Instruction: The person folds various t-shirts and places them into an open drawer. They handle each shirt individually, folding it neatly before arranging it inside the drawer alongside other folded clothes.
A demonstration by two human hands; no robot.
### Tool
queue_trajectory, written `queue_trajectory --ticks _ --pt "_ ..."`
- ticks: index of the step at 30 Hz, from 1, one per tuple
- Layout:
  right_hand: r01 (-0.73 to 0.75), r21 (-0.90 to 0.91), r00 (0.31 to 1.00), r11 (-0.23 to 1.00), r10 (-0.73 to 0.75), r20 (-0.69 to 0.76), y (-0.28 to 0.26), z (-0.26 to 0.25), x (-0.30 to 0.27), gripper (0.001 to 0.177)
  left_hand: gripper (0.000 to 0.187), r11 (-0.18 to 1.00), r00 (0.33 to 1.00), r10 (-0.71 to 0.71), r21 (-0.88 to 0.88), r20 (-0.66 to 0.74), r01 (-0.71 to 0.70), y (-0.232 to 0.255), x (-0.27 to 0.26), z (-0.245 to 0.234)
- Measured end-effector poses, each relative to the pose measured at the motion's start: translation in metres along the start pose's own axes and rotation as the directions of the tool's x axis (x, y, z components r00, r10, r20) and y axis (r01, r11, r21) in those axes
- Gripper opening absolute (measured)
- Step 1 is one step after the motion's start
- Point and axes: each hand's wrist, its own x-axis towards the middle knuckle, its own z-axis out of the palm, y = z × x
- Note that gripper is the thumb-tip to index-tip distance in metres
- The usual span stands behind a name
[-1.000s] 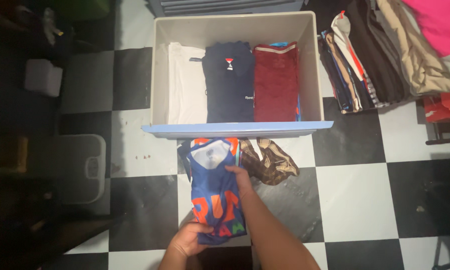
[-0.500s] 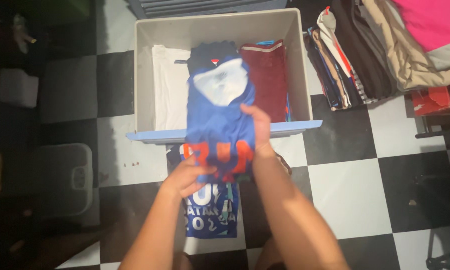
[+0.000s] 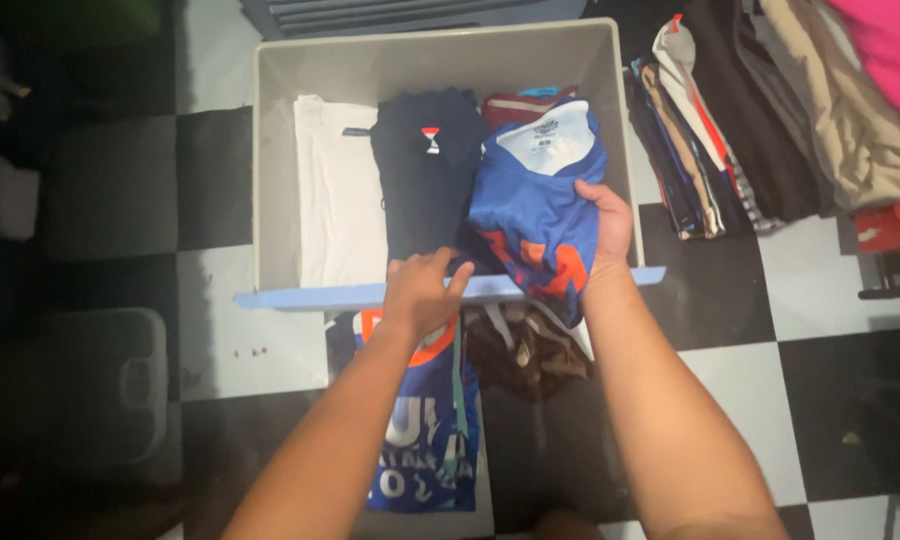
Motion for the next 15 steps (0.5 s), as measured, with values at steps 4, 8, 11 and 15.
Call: queue_trajectory --ticks 4,8,11,15 --pt "0.023 -0.051 0.999 0.998 -0.021 0.048 -0.016 -0.006 0.027 0.043 0.045 0.977 0.974 -0.167 0.156 0.151 0.143 0.006 0.015 0.001" --pt "-0.037 -0.030 0.999 0.999 0.037 -0.029 -0.015 0.004 0.051 0.047 0.041 0.959 0.933 -0.274 0.142 0.232 0.246 0.011 0.020 -0.004" --pt "-0.049 -0.026 0.999 0.998 0.049 -0.020 -0.014 0.001 0.061 0.047 0.037 0.954 0.920 -0.297 0.113 0.254 0.277 0.014 0.025 -0.010" --pt "-0.066 -0.102 0.994 0.993 0.056 -0.095 -0.029 -0.030 0.083 0.046 0.038 0.966 0.955 -0.254 0.080 0.152 0.244 0.011 0.023 -0.003"
